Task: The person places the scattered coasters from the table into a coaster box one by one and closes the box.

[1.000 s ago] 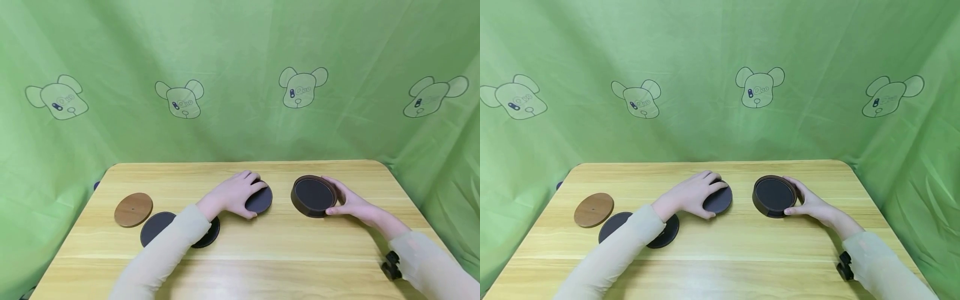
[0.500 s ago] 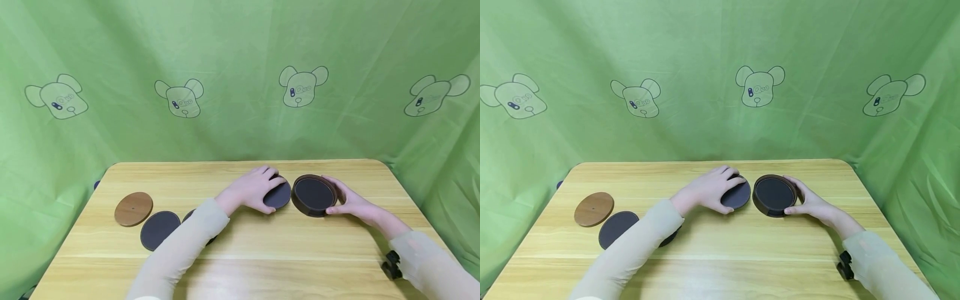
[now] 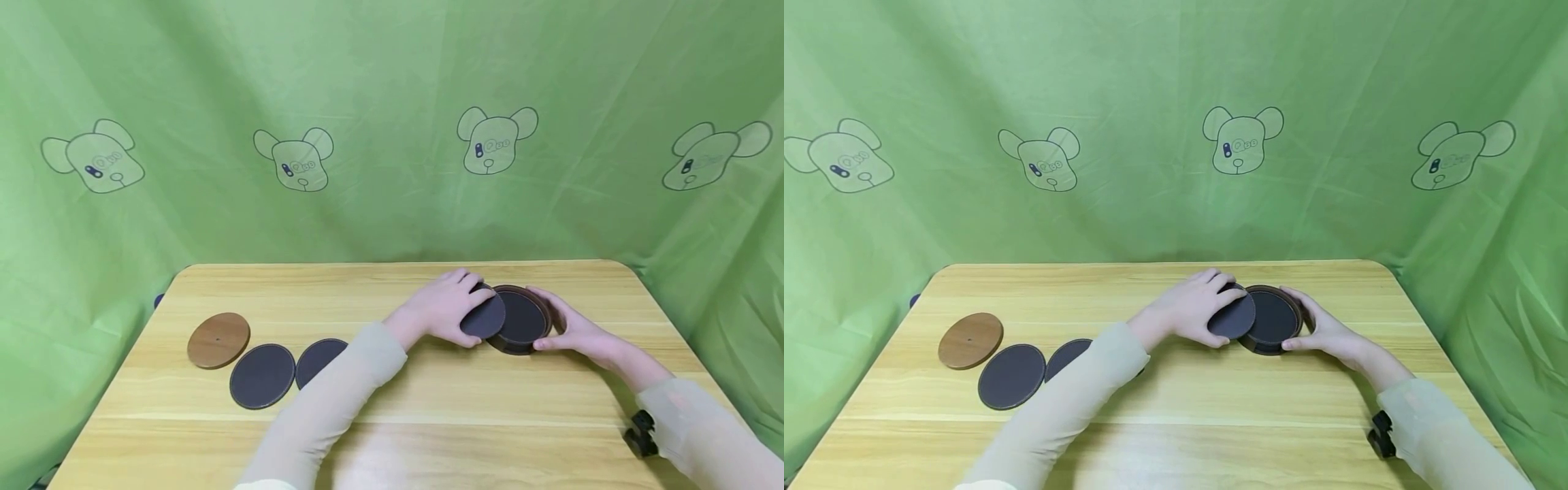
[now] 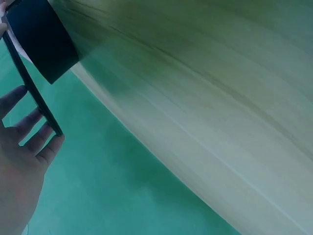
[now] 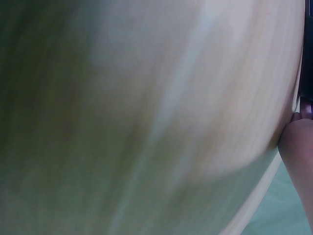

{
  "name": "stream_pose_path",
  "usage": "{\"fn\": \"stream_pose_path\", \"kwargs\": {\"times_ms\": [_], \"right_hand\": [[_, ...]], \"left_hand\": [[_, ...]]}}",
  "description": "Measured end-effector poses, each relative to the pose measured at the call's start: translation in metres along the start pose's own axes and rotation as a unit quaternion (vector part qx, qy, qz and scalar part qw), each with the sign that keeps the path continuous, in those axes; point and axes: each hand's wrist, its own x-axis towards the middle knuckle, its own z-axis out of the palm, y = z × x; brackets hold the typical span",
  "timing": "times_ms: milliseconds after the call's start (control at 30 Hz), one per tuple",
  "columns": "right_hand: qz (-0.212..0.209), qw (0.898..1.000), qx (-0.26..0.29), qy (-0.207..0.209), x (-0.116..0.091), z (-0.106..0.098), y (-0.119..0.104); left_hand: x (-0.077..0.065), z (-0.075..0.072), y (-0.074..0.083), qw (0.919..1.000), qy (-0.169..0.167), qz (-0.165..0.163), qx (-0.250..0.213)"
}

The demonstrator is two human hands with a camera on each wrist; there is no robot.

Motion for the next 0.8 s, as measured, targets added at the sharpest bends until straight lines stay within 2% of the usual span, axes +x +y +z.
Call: {"fn": "stream_pose_path", "kwargs": {"times_ms": [400, 600, 800], "right_hand": [[0.002, 1.000, -0.001, -0.005, 0.000, -0.001, 0.000], [-0.005, 1.000, 0.004, -0.010, 0.001, -0.001, 0.001], [-0.005, 1.000, 0.009, -0.014, 0.001, -0.001, 0.001]], "left_hand": [[0.029, 0.009, 0.018, 0.9994, -0.014, -0.025, 0.018], [0.040, 0.007, 0.028, 0.9989, -0.020, -0.031, 0.029], [0.048, 0.011, 0.034, 0.9984, -0.028, -0.038, 0.031]]}}
